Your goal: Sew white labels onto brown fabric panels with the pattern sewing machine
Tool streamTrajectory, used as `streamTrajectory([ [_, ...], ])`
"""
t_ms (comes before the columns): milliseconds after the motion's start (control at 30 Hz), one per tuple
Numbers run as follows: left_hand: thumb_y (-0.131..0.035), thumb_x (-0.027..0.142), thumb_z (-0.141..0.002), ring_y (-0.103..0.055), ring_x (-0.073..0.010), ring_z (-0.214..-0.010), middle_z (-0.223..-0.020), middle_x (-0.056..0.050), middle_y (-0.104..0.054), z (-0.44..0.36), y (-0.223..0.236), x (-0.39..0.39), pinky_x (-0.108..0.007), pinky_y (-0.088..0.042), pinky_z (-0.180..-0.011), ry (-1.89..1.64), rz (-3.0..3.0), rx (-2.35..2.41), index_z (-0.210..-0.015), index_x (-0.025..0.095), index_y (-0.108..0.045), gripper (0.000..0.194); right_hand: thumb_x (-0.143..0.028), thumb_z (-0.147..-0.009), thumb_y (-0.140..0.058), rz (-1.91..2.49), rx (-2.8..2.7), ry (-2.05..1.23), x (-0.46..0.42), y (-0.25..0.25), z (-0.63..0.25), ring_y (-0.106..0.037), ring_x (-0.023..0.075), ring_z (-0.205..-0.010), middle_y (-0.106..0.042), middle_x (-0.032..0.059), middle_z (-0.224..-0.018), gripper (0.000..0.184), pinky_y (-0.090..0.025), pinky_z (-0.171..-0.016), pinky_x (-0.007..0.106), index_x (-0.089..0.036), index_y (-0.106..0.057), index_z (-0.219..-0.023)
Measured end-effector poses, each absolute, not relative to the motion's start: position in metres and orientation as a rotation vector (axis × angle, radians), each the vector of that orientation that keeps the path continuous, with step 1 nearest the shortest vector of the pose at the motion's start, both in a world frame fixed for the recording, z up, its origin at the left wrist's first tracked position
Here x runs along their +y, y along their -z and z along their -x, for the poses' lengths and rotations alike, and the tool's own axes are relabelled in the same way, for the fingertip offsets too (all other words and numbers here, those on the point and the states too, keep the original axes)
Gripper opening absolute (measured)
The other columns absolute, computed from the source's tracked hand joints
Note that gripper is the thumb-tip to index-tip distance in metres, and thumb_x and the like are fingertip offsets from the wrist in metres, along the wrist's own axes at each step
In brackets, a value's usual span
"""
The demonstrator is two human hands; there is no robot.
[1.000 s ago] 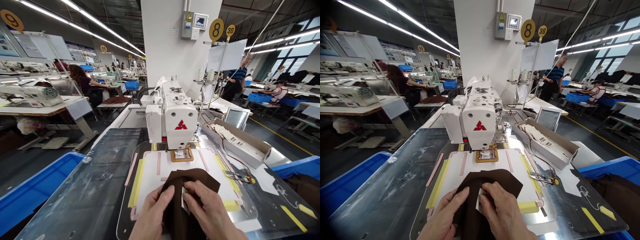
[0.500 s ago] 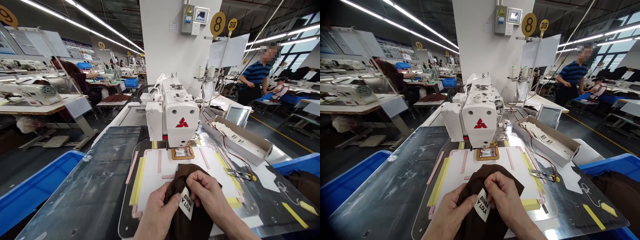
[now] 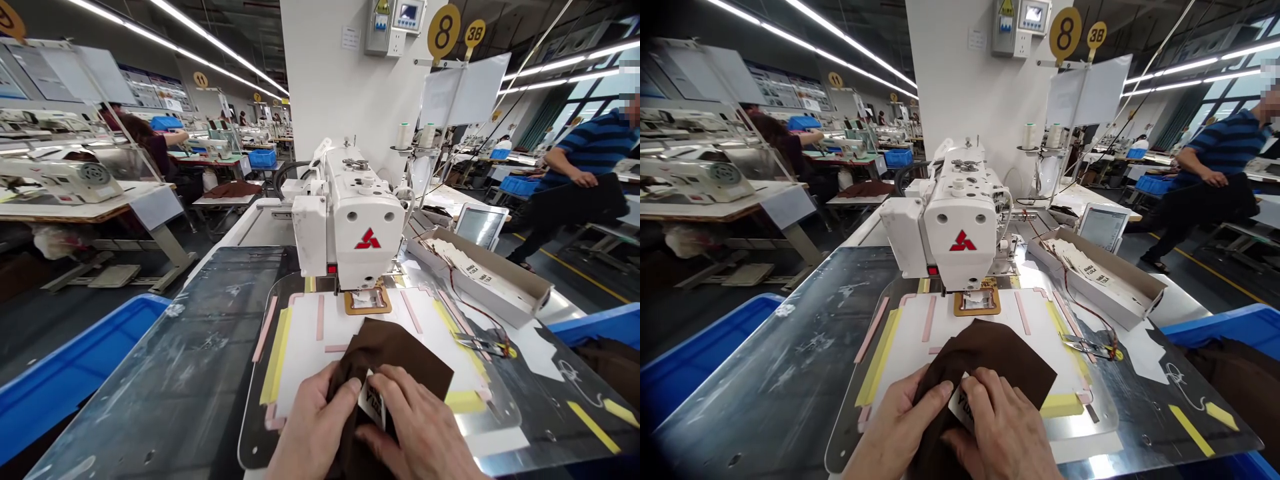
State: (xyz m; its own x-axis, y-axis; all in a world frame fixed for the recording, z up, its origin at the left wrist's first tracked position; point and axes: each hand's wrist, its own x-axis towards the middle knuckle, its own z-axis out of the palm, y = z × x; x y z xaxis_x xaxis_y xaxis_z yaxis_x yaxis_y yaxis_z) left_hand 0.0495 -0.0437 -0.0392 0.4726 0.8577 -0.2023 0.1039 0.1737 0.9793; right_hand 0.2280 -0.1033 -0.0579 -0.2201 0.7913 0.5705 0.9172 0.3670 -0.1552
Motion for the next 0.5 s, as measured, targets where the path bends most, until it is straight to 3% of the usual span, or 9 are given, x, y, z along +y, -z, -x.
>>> streamTrajectory([
  [200, -0.06, 0.04, -0.098, -0.063, -0.0272, -0.099, -0.093, -0.003, -0.07, -0.048, 0.04, -0.046, -0.031, -0.049, -0.089, -0.67, -1.34, 0.908, -0.109, 0.016, -0.072, 0.029, -0.027, -0.111, -0.039, 1.42, -2.025, 0.206, -0.098, 0.061, -0.235, -0.074, 0.0223, -0.081, -0.075, 0.0058, -0.101, 0.023, -0.055, -0.07, 0.034, -0.022, -0.061, -0.114],
  [333, -0.059, 0.043, -0.097, -0.064, -0.0252, -0.088, -0.086, -0.003, -0.07, -0.05, 0.038, -0.05, -0.029, -0.049, -0.078, -0.722, -1.317, 0.984, -0.105, 0.016, -0.075, 0.033, -0.029, -0.111, -0.043, 1.509, -1.777, -0.03, -0.087, 0.053, -0.249, -0.059, 0.0139, -0.055, -0.06, -0.0044, -0.068, 0.027, -0.045, -0.054, 0.026, -0.025, -0.056, -0.088],
  [500, -0.061, 0.04, -0.093, -0.068, -0.0276, -0.091, -0.087, -0.003, -0.075, -0.056, 0.032, -0.052, -0.03, -0.052, -0.084, -0.793, -1.223, 1.053, -0.109, 0.018, -0.077, 0.032, -0.033, -0.111, -0.045, 1.526, -1.714, -0.246, -0.085, 0.056, -0.249, -0.056, 0.0127, -0.058, -0.054, -0.006, -0.07, 0.025, -0.046, -0.056, 0.025, -0.026, -0.053, -0.088],
])
